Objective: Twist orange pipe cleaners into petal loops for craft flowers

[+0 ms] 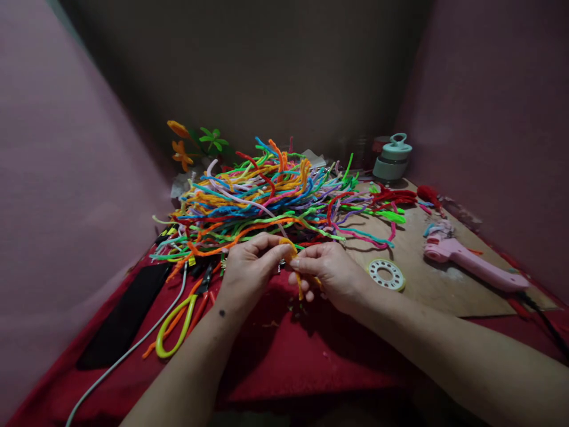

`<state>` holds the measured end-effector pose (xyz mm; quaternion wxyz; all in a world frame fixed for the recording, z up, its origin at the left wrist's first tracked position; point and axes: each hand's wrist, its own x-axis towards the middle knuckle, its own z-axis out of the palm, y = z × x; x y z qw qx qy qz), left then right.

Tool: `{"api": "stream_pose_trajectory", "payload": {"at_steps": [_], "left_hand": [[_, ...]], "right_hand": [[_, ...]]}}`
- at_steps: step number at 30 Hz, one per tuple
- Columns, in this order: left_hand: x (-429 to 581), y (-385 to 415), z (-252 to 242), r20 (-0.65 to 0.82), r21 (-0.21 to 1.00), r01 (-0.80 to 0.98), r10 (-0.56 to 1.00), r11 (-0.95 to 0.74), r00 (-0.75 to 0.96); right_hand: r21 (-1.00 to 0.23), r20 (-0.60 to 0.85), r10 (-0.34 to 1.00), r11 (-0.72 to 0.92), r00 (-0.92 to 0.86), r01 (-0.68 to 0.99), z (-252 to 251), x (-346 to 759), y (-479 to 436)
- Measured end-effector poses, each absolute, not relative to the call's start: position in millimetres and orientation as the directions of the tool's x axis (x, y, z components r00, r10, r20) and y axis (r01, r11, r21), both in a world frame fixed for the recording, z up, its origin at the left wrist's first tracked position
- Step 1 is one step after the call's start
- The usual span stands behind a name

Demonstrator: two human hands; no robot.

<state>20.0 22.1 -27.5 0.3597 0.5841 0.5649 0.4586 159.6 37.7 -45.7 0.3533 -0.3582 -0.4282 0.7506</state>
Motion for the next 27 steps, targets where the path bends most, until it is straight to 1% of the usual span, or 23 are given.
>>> {"api": "stream_pose_trajectory", "payload": {"at_steps": [2, 4, 9, 12, 15, 17, 19, 22, 24, 27], "left_hand": [[16.9, 24.9, -25.8, -0.010, 0.980, 0.198, 1.000, 0.013, -0.017], [15.9, 26.1, -24.3, -0.070, 0.988, 0.141, 0.997, 0.067, 0.013], [18.9, 25.6, -24.4, -0.086, 0.988, 0.134, 0.996, 0.082, 0.028], [19.9, 24.9, -26.6, -0.059, 0.981, 0.182, 0.998, 0.059, -0.006], [19.3, 24.6, -27.7, -0.016, 0.975, 0.221, 0.999, 0.022, -0.027], [17.7, 25.3, -27.8, -0.008, 0.983, 0.185, 1.000, 0.012, -0.026], [15.2, 26.5, -28.0, -0.037, 0.992, 0.124, 0.999, 0.037, -0.003], [11.7, 27.7, -29.1, -0.154, 0.986, 0.071, 0.984, 0.148, 0.091], [11.0, 27.5, -29.7, -0.221, 0.974, 0.086, 0.959, 0.209, 0.175], [13.4, 26.1, -28.7, -0.235, 0.965, 0.175, 0.942, 0.197, 0.238]], "right_hand": [[-0.898, -0.236, 0.842, -0.380, -0.485, -0.223, -44.9, 159.9, 38.1], [-0.900, -0.247, 0.846, -0.381, -0.473, -0.212, -44.5, 159.8, 38.5], [-0.915, -0.236, 0.842, -0.361, -0.486, -0.181, -46.4, 158.2, 38.7], [-0.912, -0.232, 0.840, -0.363, -0.490, -0.190, -49.1, 158.0, 38.5], [-0.890, -0.229, 0.823, -0.393, -0.520, -0.231, -51.2, 158.8, 39.8], [-0.860, -0.200, 0.807, -0.417, -0.556, -0.294, -52.1, 159.7, 41.7], [-0.828, -0.158, 0.805, -0.423, -0.571, -0.368, -52.5, 160.6, 44.4], [-0.794, -0.128, 0.837, -0.409, -0.533, -0.450, -53.0, 161.7, 48.8], [-0.784, -0.139, 0.861, -0.398, -0.489, -0.477, -53.6, 162.0, 51.3], [-0.784, -0.153, 0.883, -0.381, -0.443, -0.490, -54.9, 161.5, 53.6]]}}
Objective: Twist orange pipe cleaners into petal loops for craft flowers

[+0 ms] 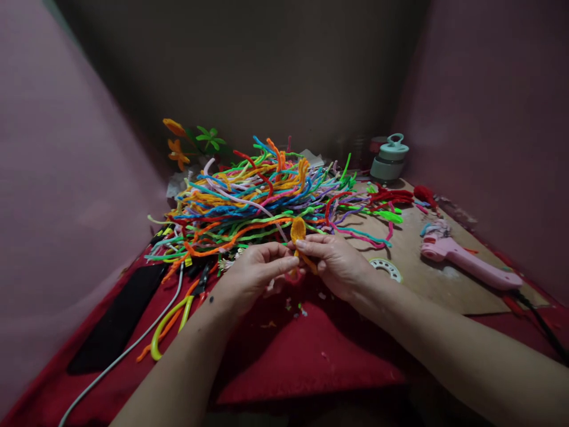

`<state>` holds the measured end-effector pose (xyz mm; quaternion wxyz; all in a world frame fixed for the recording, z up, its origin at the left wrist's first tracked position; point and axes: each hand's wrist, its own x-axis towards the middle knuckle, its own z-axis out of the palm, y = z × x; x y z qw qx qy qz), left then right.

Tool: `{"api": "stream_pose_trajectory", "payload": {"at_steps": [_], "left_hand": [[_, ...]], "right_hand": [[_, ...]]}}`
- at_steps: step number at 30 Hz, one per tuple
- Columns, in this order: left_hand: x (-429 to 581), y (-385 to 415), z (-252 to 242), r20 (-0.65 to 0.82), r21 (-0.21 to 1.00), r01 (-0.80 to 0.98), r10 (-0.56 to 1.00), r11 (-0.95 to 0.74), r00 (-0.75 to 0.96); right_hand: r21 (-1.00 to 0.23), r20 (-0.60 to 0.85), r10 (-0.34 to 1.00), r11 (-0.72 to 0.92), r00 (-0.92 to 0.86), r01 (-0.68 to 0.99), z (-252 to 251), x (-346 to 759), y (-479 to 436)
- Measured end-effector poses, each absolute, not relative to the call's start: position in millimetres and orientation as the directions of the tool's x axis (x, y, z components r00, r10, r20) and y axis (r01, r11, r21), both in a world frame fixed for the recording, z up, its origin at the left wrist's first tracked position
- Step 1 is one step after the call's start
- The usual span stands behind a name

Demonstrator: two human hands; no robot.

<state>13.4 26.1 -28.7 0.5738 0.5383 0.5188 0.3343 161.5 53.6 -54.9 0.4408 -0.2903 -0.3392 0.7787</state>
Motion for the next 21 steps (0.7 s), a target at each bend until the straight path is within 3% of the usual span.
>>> {"api": "stream_pose_trajectory", "payload": {"at_steps": [5, 11, 21], "left_hand": [[19.9, 23.5, -24.2, -0.207, 0.943, 0.298, 0.961, 0.147, 0.181], [19.7, 21.6, -19.9, -0.173, 0.937, 0.328, 0.976, 0.121, 0.134], [18.4, 21.4, -19.5, -0.051, 0.923, 0.384, 0.994, 0.011, 0.094]], "right_hand": [[-0.779, -0.186, 0.879, -0.404, -0.440, -0.480, -57.4, 161.3, 55.3], [-0.825, -0.110, 0.889, -0.331, -0.445, -0.458, -59.9, 164.3, 58.2], [-0.949, -0.112, 0.926, -0.207, -0.361, -0.237, -51.7, 164.4, 55.0]]}}
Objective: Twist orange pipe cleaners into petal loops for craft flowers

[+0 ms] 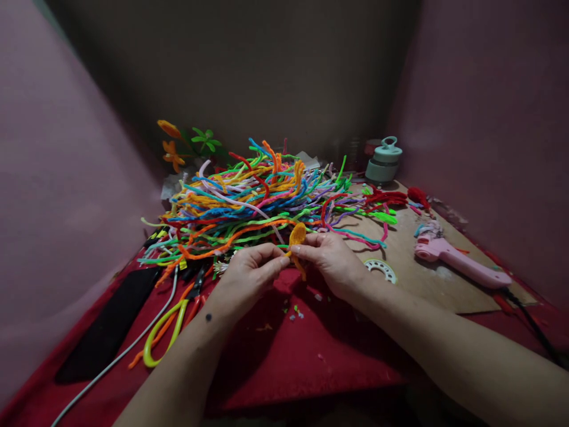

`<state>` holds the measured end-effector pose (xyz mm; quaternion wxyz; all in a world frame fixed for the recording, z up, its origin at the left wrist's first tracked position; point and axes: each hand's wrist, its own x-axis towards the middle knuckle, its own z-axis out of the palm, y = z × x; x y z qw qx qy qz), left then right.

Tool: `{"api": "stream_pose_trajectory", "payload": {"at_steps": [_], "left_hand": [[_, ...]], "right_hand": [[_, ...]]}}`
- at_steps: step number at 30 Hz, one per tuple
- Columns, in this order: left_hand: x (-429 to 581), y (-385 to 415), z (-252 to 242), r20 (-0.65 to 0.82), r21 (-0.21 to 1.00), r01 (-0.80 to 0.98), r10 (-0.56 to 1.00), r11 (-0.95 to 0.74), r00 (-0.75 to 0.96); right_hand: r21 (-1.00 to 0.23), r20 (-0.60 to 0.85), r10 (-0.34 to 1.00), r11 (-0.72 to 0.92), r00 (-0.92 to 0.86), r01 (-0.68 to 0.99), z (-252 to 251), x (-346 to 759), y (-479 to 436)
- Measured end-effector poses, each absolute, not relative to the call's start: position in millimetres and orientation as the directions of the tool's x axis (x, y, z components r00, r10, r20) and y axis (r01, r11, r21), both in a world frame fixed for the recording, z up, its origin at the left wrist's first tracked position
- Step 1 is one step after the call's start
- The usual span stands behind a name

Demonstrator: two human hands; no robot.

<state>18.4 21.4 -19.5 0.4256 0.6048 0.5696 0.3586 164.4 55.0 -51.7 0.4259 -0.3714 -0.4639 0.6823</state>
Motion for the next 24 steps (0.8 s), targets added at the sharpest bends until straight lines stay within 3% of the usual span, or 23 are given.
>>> {"api": "stream_pose_trajectory", "payload": {"at_steps": [4, 9, 15, 20, 22, 24], "left_hand": [[15.2, 24.5, -22.2, 0.009, 0.952, 0.307, 1.000, -0.014, 0.020], [14.7, 25.1, -22.9, -0.007, 0.982, 0.191, 0.997, -0.007, 0.074], [18.0, 22.4, -26.5, 0.186, 0.913, 0.355, 0.980, -0.199, 0.071], [22.8, 19.1, -32.1, 0.487, 0.686, 0.570, 0.867, -0.451, 0.100], [23.8, 19.4, -31.4, 0.507, 0.662, 0.591, 0.856, -0.460, 0.098], [22.8, 21.4, -29.9, 0.432, 0.743, 0.554, 0.901, -0.376, 0.031]], "right_hand": [[-0.955, -0.107, 0.881, -0.221, -0.460, -0.200, -49.4, 164.3, 49.6], [-0.965, -0.148, 0.841, -0.239, -0.520, -0.111, -45.8, 162.7, 42.1], [-0.982, -0.169, 0.848, -0.186, -0.502, 0.016, -48.4, 161.7, 41.1], [-0.964, -0.205, 0.834, -0.262, -0.512, -0.040, -49.7, 159.9, 39.1], [-0.957, -0.209, 0.832, -0.283, -0.513, -0.070, -48.3, 160.0, 38.5], [-0.942, -0.209, 0.839, -0.310, -0.503, -0.126, -47.2, 160.3, 39.0]]}}
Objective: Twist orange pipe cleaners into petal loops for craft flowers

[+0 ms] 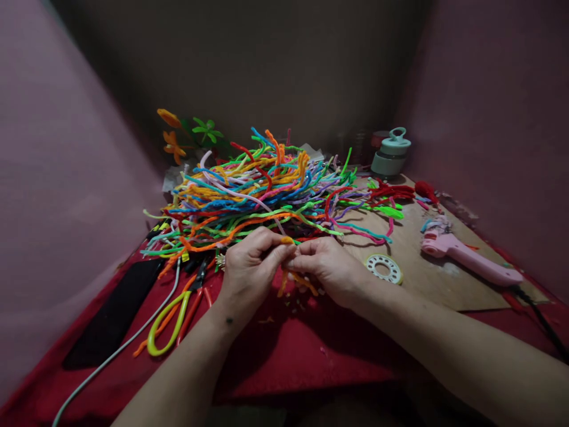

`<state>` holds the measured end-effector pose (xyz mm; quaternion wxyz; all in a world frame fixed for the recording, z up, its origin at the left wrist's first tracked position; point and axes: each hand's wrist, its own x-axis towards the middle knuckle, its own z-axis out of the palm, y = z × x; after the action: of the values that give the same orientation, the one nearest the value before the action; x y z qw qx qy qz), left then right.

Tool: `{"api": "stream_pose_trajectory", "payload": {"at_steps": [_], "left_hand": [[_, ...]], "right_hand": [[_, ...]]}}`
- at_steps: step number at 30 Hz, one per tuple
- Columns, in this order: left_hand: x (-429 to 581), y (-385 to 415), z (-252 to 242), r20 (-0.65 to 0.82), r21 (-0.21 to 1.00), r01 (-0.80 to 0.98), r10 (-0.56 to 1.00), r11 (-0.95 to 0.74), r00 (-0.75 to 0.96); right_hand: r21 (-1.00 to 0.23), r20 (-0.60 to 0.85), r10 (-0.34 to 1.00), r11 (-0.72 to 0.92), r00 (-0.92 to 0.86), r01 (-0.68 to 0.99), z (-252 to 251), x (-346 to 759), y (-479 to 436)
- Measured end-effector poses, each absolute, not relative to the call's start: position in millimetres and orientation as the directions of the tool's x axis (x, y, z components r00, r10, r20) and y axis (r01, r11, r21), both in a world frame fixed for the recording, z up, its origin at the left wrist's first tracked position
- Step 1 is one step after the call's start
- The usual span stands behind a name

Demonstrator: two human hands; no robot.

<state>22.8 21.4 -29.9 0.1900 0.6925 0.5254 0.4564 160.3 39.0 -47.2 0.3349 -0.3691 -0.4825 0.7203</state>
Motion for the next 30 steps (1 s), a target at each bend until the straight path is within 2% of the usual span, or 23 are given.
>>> {"api": "stream_pose_trajectory", "payload": {"at_steps": [3, 5, 7, 10, 15, 19, 24, 30], "left_hand": [[17.1, 26.3, -28.8, 0.164, 0.910, 0.391, 0.986, -0.138, -0.033], [12.1, 29.1, -29.8, -0.005, 0.962, 0.274, 1.000, -0.003, 0.028], [8.5, 30.4, -31.2, -0.077, 0.984, 0.167, 0.991, 0.058, 0.112], [8.8, 29.5, -31.9, -0.088, 0.996, -0.009, 0.977, 0.092, 0.192], [22.7, 23.4, -34.1, -0.138, 0.970, -0.160, 0.960, 0.181, 0.245], [31.2, 21.1, -39.6, -0.119, 0.972, -0.178, 0.971, 0.156, 0.206], [33.6, 21.7, -42.0, -0.236, 0.933, -0.214, 0.940, 0.290, 0.246], [33.6, 19.6, -41.8, -0.258, 0.934, -0.180, 0.931, 0.309, 0.258]], "right_hand": [[-0.891, -0.203, 0.843, -0.370, -0.498, -0.264, -48.2, 160.3, 42.5], [-0.850, -0.173, 0.854, -0.382, -0.491, -0.364, -50.3, 159.9, 45.9], [-0.822, -0.106, 0.882, -0.337, -0.459, -0.459, -52.1, 159.7, 49.0], [-0.784, -0.037, 0.920, -0.270, -0.391, -0.559, -52.0, 159.8, 51.1], [-0.719, -0.073, 0.940, -0.282, -0.334, -0.636, -51.3, 159.0, 51.2], [-0.734, -0.009, 0.941, -0.235, -0.338, -0.637, -55.0, 158.1, 51.9], [-0.855, 0.067, 0.972, -0.061, -0.225, -0.515, -54.3, 158.9, 49.8], [-0.881, 0.075, 0.981, -0.020, -0.181, -0.473, -53.5, 159.3, 51.1]]}}
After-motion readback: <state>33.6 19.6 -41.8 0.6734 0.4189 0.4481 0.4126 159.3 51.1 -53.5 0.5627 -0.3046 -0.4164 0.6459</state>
